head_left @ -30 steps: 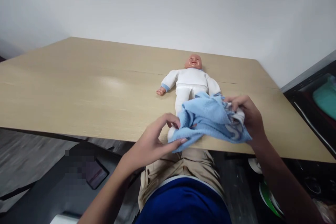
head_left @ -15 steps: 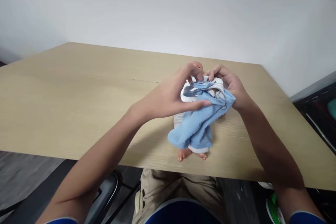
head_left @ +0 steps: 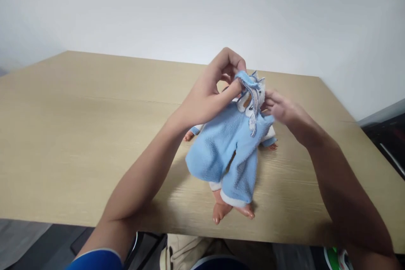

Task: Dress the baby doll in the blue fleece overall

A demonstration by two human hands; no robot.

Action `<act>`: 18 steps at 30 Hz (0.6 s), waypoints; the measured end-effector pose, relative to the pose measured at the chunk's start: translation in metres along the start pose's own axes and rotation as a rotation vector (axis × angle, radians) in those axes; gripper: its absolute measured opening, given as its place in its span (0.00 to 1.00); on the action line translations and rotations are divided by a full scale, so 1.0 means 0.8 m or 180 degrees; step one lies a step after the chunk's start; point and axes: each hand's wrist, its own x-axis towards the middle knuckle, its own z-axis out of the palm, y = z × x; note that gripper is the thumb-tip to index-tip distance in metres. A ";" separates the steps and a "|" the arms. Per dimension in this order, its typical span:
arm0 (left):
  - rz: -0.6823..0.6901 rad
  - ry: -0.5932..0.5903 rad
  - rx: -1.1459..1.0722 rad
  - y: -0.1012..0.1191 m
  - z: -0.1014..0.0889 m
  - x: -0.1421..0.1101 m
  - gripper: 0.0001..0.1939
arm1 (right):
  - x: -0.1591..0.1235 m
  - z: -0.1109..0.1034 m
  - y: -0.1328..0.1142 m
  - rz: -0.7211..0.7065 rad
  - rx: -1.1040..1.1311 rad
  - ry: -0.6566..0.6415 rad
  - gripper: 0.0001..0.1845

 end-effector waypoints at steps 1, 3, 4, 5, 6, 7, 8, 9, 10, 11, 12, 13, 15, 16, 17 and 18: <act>-0.0023 -0.0019 -0.0015 0.001 0.001 0.000 0.18 | -0.003 0.003 -0.005 -0.0009 -0.0216 -0.0056 0.31; -0.0116 -0.0090 -0.0122 0.005 0.004 -0.002 0.14 | -0.009 0.013 -0.014 -0.0044 -0.0623 0.0021 0.29; -0.0181 -0.0134 -0.0220 0.007 0.004 -0.002 0.11 | -0.010 0.018 -0.018 -0.0061 -0.0760 0.0081 0.27; -0.0248 -0.0160 -0.0334 0.009 0.004 -0.003 0.10 | -0.011 0.023 -0.020 -0.0081 -0.0822 0.0134 0.26; -0.0297 -0.0168 -0.0435 0.012 0.005 -0.004 0.08 | -0.011 0.028 -0.021 -0.0090 -0.0818 0.0150 0.26; -0.0349 -0.0158 -0.0486 0.014 0.005 -0.004 0.07 | -0.011 0.032 -0.021 -0.0101 -0.0771 0.0133 0.26; -0.0402 -0.0133 -0.0483 0.017 0.005 -0.005 0.07 | -0.010 0.036 -0.019 -0.0119 -0.0718 0.0102 0.26; -0.0453 -0.0108 -0.0433 0.019 0.006 -0.005 0.07 | -0.010 0.040 -0.016 -0.0144 -0.0701 0.0074 0.27; -0.0488 -0.0088 -0.0356 0.022 0.007 -0.006 0.06 | -0.009 0.045 -0.013 -0.0177 -0.0745 0.0074 0.27; -0.0507 -0.0074 -0.0269 0.024 0.009 -0.007 0.06 | -0.008 0.050 -0.009 -0.0215 -0.0849 0.0120 0.27; -0.0502 -0.0084 -0.0188 0.024 0.011 -0.008 0.07 | -0.007 0.055 -0.006 -0.0242 -0.0985 0.0188 0.26; -0.0486 -0.0100 -0.0113 0.024 0.013 -0.010 0.07 | -0.007 0.061 -0.003 -0.0271 -0.1120 0.0263 0.24; -0.0459 -0.0164 0.0018 0.020 0.014 -0.013 0.08 | -0.007 0.069 0.000 -0.0329 -0.1293 0.0374 0.14; -0.0471 -0.0212 0.0061 0.017 0.013 -0.014 0.09 | -0.007 0.071 0.001 -0.0358 -0.1304 0.0399 0.10; -0.0498 -0.0276 0.0079 0.013 0.010 -0.015 0.09 | -0.007 0.072 0.001 -0.0393 -0.1248 0.0404 0.09; -0.0535 -0.0364 0.0064 0.009 0.006 -0.015 0.10 | -0.007 0.070 0.002 -0.0415 -0.1121 0.0401 0.10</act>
